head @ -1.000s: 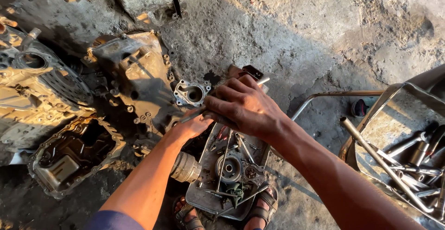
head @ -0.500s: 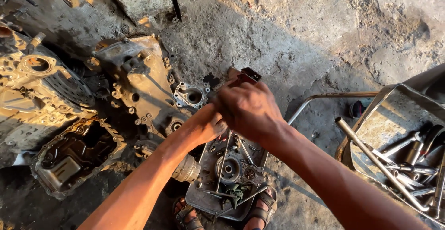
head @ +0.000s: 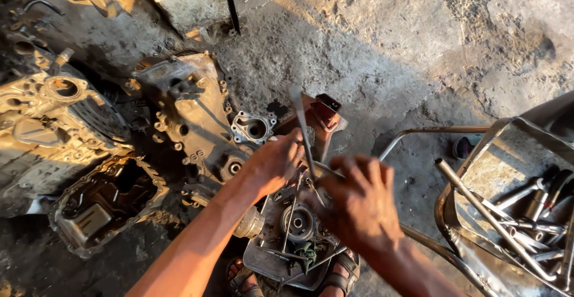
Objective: Securing and aligning internal components of a disassembled car engine using a metal hand tool.
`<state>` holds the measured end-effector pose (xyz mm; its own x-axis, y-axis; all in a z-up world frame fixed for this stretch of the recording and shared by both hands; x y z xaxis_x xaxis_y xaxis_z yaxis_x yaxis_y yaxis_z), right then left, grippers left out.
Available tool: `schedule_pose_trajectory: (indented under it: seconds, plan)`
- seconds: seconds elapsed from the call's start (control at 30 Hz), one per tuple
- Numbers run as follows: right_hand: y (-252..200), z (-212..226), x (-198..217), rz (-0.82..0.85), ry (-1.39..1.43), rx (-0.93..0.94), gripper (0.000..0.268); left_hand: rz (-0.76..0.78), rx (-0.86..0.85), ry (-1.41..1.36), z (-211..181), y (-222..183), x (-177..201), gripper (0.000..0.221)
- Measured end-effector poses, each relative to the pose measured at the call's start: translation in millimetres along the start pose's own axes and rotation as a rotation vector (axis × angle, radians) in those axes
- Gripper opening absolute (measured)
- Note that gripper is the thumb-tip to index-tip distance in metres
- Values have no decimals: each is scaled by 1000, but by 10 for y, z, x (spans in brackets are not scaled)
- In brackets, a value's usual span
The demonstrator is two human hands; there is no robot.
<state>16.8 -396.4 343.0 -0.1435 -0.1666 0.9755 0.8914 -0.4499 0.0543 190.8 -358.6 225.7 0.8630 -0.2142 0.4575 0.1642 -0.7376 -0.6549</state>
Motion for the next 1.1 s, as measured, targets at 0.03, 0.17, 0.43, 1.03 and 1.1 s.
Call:
schedule_pose_trajectory:
  seconds: [0.03,0.17,0.43,1.03,1.1]
  plan:
    - [56,114,21,-2,3,6,40,-6,5,0,-75,-99,4,96]
    - [419,406,83,-66,185,251,53,-259,34,-218,84,-207,-296,62]
    - [891,-266,142,-35,94,94,45,-917,-757,163,-98,-452,-326,16]
    - [937,322,-17,76,-4,133,31,-802,-602,171,87,-265,-505,9]
    - [977,81,30,-142,99,18,34,-1105,-617,372,-46,-439,-341,10]
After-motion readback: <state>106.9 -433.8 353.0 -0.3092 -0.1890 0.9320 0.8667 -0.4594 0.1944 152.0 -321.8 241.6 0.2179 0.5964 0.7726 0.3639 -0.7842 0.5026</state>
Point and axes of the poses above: each hand's wrist, its own y-axis towards the middle knuckle, its own x-axis out of the back of the hand, z = x × y, the point moved 3 cm from there along y, towards the middle knuckle, and after that the axes turned 1 degree about x, right-handed, at the moved point
